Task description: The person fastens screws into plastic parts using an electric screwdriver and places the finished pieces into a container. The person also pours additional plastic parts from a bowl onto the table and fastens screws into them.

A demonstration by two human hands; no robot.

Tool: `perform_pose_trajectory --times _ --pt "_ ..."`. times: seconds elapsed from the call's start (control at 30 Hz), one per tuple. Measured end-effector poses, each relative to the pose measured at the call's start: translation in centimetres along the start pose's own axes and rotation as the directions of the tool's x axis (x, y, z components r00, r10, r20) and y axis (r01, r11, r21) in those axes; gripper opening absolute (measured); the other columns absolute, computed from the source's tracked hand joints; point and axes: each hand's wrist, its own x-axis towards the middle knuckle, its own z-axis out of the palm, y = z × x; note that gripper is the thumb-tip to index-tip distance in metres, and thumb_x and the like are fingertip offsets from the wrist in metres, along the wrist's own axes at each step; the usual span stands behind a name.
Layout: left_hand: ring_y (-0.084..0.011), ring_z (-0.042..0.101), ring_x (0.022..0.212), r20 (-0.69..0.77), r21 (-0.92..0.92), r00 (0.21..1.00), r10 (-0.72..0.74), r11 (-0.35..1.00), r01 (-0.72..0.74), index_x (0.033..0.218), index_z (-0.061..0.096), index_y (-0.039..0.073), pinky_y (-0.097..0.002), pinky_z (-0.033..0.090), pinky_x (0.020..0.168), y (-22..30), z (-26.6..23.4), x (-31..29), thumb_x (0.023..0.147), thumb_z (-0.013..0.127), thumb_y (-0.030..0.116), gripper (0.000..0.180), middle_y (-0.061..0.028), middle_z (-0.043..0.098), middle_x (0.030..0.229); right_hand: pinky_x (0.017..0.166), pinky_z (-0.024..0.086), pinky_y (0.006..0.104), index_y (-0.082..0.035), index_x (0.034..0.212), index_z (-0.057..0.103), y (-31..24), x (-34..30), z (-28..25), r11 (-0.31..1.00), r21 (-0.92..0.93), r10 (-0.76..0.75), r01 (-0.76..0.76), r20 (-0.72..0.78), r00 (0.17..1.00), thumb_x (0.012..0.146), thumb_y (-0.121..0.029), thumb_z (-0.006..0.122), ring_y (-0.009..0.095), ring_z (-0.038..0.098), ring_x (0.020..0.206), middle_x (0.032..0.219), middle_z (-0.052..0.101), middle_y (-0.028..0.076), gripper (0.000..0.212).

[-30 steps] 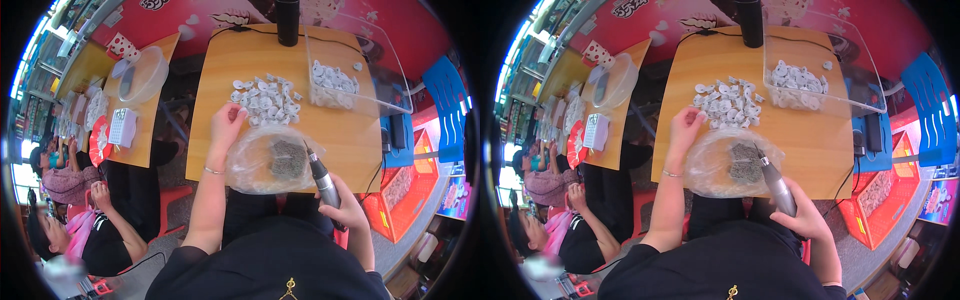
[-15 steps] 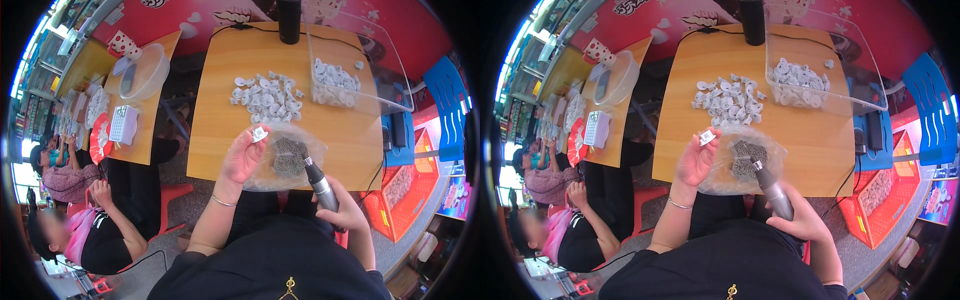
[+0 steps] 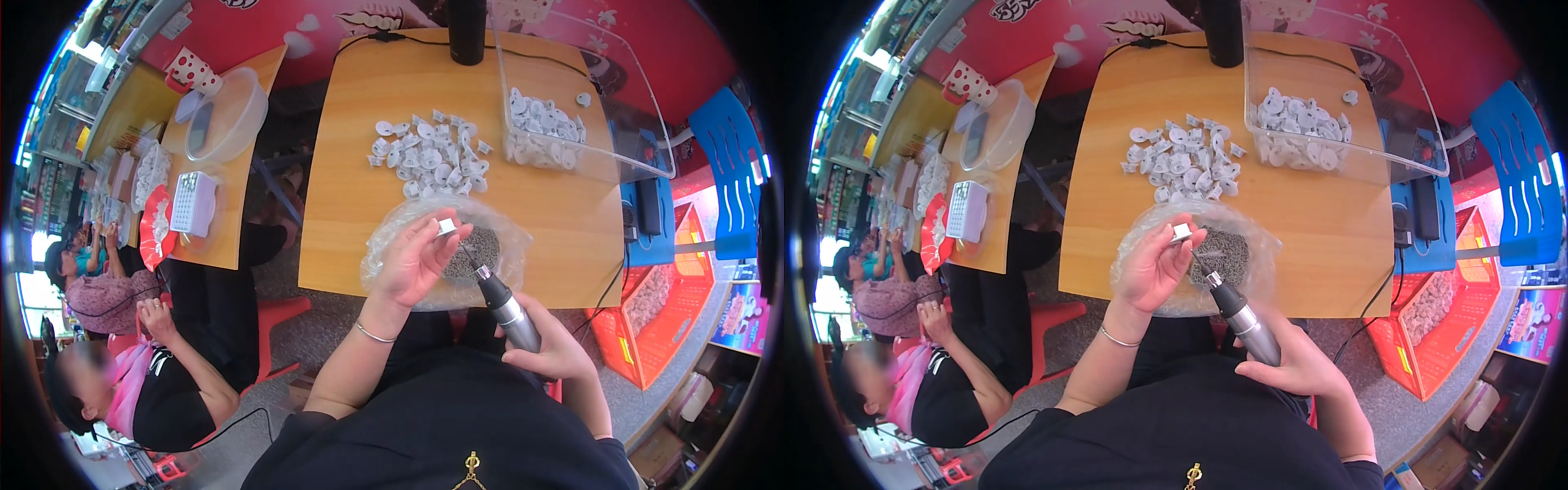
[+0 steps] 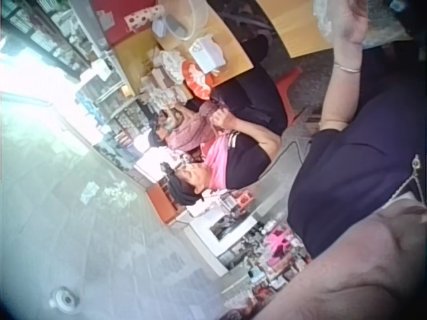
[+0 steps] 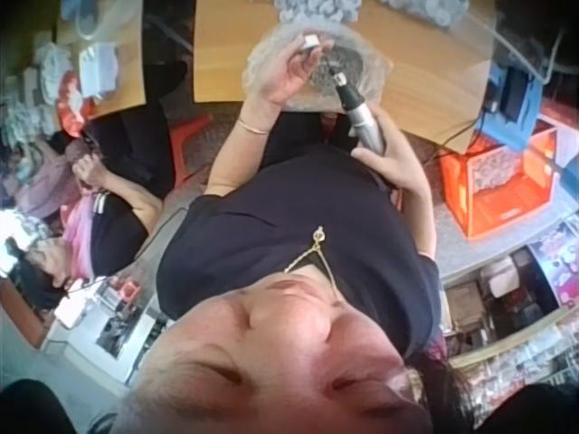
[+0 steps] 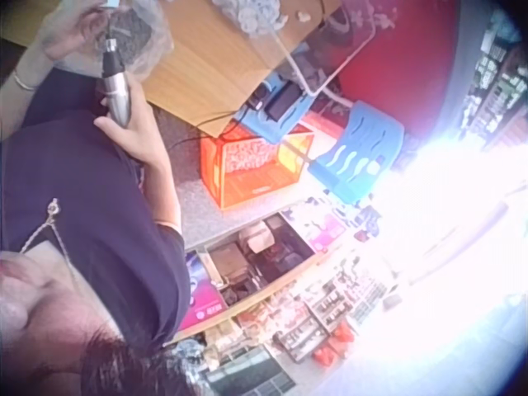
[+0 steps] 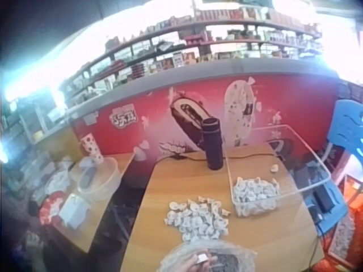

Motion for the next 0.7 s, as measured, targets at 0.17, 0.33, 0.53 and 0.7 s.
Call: perform_pose_trajectory --times 0.17,0.33,0.53,0.7 --pt "-0.0265 0.060 0.107 -0.040 0.002 0.999 0.017 1.000 -0.017 0.120 0.056 0.002 -0.0303 0.055 0.088 -0.7 -1.1 0.2 0.097 0.052 0.017 0.027 -0.0150 0.061 0.115 0.071 0.048 0.0259 -0.002 0.142 0.029 -0.3 0.2 0.0 1.000 -0.014 0.012 -0.011 0.016 1.000 0.076 -0.009 0.075 0.012 0.057 0.079 0.105 0.056 0.009 0.080" --pt "-0.0214 0.062 0.100 -0.049 -0.134 0.999 0.009 0.991 -0.015 0.110 0.062 0.004 -0.0273 0.056 0.081 -1.0 -0.5 0.4 0.093 0.061 0.015 0.021 -0.0130 0.064 0.111 0.074 0.048 0.0269 -0.002 0.142 0.029 -0.2 0.4 0.1 0.998 -0.053 0.022 -0.022 -0.002 1.000 0.076 -0.008 0.074 0.012 0.057 0.082 0.105 0.056 0.010 0.080" --pt "-0.0208 0.063 0.097 -0.145 -0.137 0.988 -0.051 0.990 0.031 0.103 0.062 0.005 -0.0292 0.056 0.081 -1.3 -0.4 0.2 0.093 0.060 0.017 0.015 -0.0110 0.065 0.105 0.075 0.048 0.0272 -0.002 0.142 0.030 -0.3 0.5 0.2 0.997 -0.075 0.037 -0.037 -0.005 0.999 0.077 -0.008 0.073 0.012 0.057 0.084 0.105 0.057 0.010 0.079" --pt "-0.0196 0.064 0.094 -0.077 -0.037 0.995 -0.056 0.998 0.053 0.099 0.060 0.007 -0.0291 0.056 0.081 -1.3 -0.5 0.2 0.093 0.061 0.020 0.015 -0.0100 0.065 0.100 0.076 0.048 0.0278 -0.002 0.142 0.031 -0.7 0.6 0.3 0.994 -0.104 0.028 -0.028 -0.008 1.000 0.077 -0.011 0.074 0.013 0.057 0.085 0.104 0.058 0.009 0.079"
